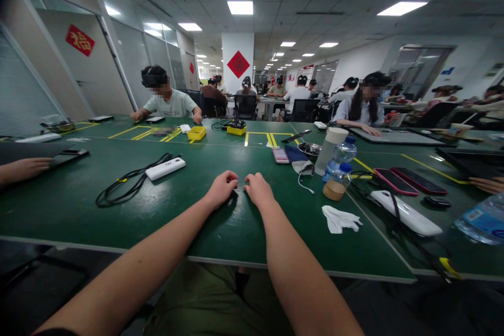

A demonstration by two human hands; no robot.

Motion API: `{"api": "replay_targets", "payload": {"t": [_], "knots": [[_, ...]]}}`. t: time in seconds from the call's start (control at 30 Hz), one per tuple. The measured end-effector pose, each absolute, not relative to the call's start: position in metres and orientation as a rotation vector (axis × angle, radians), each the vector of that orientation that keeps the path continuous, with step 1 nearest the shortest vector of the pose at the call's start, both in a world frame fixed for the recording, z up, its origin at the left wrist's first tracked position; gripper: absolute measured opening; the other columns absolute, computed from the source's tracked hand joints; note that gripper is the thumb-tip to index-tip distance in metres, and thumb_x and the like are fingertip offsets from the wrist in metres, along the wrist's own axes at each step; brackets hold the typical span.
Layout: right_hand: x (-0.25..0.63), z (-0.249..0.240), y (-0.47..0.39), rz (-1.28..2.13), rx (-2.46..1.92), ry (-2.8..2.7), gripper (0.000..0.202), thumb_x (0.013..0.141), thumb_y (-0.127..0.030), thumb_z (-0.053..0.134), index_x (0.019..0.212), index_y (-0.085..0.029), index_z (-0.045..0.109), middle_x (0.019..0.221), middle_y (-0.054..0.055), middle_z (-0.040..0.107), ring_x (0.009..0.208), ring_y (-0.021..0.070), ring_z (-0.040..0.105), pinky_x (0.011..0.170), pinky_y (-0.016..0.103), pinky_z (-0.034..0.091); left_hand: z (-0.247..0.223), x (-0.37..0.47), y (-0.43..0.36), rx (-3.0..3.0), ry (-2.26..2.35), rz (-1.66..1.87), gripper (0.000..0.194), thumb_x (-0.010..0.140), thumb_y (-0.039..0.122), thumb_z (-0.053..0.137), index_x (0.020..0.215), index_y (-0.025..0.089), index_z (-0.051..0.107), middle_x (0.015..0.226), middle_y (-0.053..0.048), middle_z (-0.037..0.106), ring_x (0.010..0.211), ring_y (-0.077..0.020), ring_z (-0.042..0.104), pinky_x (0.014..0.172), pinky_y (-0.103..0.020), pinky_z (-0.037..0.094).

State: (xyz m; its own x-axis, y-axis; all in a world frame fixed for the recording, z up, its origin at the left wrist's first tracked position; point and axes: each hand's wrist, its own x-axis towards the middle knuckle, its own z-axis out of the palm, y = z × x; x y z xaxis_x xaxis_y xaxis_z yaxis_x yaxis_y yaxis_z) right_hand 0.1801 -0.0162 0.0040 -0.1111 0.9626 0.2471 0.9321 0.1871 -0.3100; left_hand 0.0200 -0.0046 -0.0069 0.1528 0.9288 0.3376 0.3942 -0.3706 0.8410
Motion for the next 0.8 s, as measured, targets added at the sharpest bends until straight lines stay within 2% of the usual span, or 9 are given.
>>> {"api": "replay_targets", "payload": {"t": [0.1,0.2,0.27,0.43,0.5,0.6,0.73,0.8], "knots": [[0.1818,0.0036,-0.0162,0.117,-1.847,-2.051,0.021,0.080,-0.035,0.060,0.095,-0.021,0.065,0.100,0.009,0.057,0.088,0.0185,0.059,0.075,0.027,0.041,-0.0072,0.0198,-0.0045,1.762,1.217,1.171,0.016,0.075,0.012,0.049,0.088,0.017,0.057,0.072,-0.001,0.060,0.066,-0.0119,0.060,0.060,-0.022,0.046],[0.1846,0.0037,-0.0152,0.146,-1.842,-2.067,0.012,0.081,-0.028,0.057,0.082,-0.019,0.065,0.093,0.008,0.061,0.086,0.0188,0.059,0.076,0.028,0.042,-0.0077,0.0199,-0.0039,1.742,1.241,1.172,0.019,0.073,0.012,0.051,0.090,0.017,0.057,0.072,0.000,0.060,0.061,-0.0111,0.059,0.058,-0.022,0.045],[0.1856,0.0039,-0.0143,0.182,-1.772,-2.013,0.009,0.080,-0.025,0.057,0.081,-0.019,0.064,0.090,0.007,0.062,0.085,0.0185,0.060,0.076,0.029,0.042,-0.0080,0.0200,-0.0034,1.770,1.265,1.170,0.020,0.072,0.013,0.054,0.091,0.017,0.058,0.072,-0.001,0.061,0.059,-0.0107,0.057,0.057,-0.022,0.045],[0.1808,0.0037,-0.0131,0.724,-1.410,-1.659,0.015,0.079,-0.023,0.051,0.088,-0.016,0.061,0.079,0.004,0.066,0.070,0.0143,0.063,0.066,0.025,0.048,-0.0062,0.0201,-0.0044,1.770,1.200,1.115,0.020,0.075,0.018,0.055,0.094,0.016,0.060,0.070,-0.002,0.063,0.058,-0.0114,0.057,0.057,-0.023,0.045],[0.1786,0.0027,-0.0131,0.860,-1.295,-1.560,0.016,0.075,-0.024,0.055,0.086,-0.015,0.062,0.079,0.005,0.066,0.070,0.0146,0.064,0.065,0.026,0.049,-0.0042,0.0204,-0.0058,1.736,1.136,1.081,0.021,0.077,0.017,0.054,0.096,0.016,0.061,0.071,-0.002,0.065,0.058,-0.0117,0.058,0.057,-0.023,0.046],[0.1781,0.0008,-0.0127,0.903,-1.210,-1.524,0.022,0.069,-0.024,0.061,0.088,-0.014,0.064,0.081,0.005,0.068,0.073,0.0152,0.064,0.070,0.027,0.049,-0.0012,0.0210,-0.0073,1.656,1.050,1.087,0.023,0.077,0.013,0.052,0.097,0.015,0.061,0.074,-0.003,0.066,0.063,-0.0123,0.060,0.062,-0.024,0.048],[0.1797,-0.0007,-0.0114,0.949,-1.121,-1.484,0.038,0.066,-0.019,0.063,0.104,-0.014,0.058,0.086,0.007,0.069,0.076,0.0152,0.065,0.073,0.028,0.049,0.0011,0.0211,-0.0074,1.545,0.968,1.152,0.026,0.074,0.007,0.052,0.099,0.013,0.060,0.077,-0.004,0.066,0.068,-0.0119,0.061,0.068,-0.025,0.049],[0.1802,-0.0013,-0.0107,0.941,-1.081,-1.461,0.037,0.065,-0.020,0.064,0.101,-0.014,0.057,0.084,0.006,0.069,0.076,0.0153,0.065,0.074,0.029,0.049,0.0017,0.0211,-0.0078,1.500,0.959,1.173,0.025,0.074,0.007,0.053,0.098,0.013,0.060,0.076,-0.004,0.065,0.067,-0.0114,0.061,0.067,-0.024,0.049]]}}
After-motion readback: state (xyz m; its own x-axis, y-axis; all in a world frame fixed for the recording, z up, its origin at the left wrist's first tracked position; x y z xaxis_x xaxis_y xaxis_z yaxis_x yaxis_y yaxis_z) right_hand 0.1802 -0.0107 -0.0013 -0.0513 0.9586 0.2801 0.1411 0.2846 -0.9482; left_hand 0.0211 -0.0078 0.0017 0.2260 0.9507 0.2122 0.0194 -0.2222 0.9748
